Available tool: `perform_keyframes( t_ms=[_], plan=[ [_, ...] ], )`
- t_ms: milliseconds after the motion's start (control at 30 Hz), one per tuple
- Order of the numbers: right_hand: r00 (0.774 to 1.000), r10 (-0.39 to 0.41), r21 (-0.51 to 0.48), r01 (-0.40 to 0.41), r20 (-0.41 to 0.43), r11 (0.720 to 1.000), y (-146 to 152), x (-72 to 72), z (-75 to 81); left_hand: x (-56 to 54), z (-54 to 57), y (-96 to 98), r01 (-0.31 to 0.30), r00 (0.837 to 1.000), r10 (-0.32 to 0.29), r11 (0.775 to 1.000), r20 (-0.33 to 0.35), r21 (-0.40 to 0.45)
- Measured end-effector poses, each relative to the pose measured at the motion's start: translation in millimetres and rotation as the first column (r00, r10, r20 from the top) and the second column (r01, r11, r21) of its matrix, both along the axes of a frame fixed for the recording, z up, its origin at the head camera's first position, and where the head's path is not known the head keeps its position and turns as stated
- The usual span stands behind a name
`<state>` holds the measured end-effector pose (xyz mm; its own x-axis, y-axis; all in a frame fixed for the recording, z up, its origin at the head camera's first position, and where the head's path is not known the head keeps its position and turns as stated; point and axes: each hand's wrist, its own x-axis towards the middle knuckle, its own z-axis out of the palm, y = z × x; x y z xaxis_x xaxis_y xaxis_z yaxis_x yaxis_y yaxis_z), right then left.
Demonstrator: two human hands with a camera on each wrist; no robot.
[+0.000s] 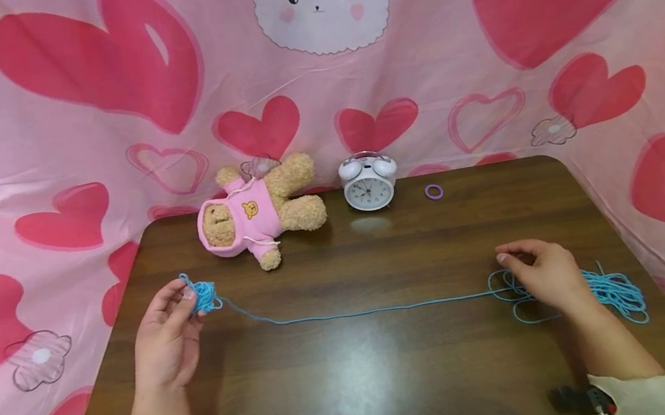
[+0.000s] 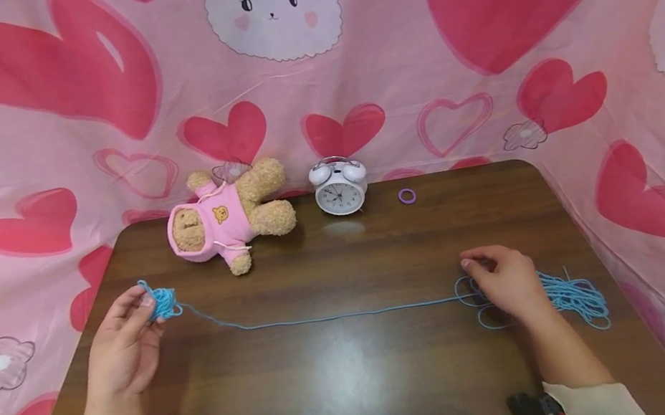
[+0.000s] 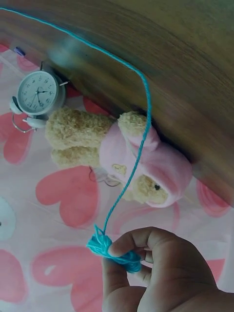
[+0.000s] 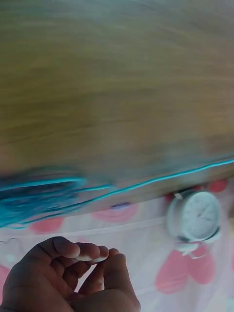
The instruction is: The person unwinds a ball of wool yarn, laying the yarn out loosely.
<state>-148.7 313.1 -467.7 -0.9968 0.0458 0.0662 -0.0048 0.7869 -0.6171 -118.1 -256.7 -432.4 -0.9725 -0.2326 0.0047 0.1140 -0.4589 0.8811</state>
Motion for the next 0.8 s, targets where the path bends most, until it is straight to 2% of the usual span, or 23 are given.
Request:
perform_keyframes(
  t_ms=[300,533,800],
  plan=[
    [0.994,0.108,-0.112,-0.105,0.022,0.988,-57,-18.2,-9.0,-2.7,7.5,15.0,0.075,0.997,-0.074,0.996,0.016,-0.045],
    [0.981,0.190,-0.194,-0.182,0.024,0.964,-106,-21.6,-17.2,-4.1,16.6,27.1,0.120,0.993,-0.119,0.990,0.012,-0.075],
    [0.954,0.298,-0.260,-0.279,0.033,0.924,-155,-22.7,-21.8,-8.1,28.8,42.7,0.152,0.988,-0.155,0.985,-0.020,-0.085]
  ],
)
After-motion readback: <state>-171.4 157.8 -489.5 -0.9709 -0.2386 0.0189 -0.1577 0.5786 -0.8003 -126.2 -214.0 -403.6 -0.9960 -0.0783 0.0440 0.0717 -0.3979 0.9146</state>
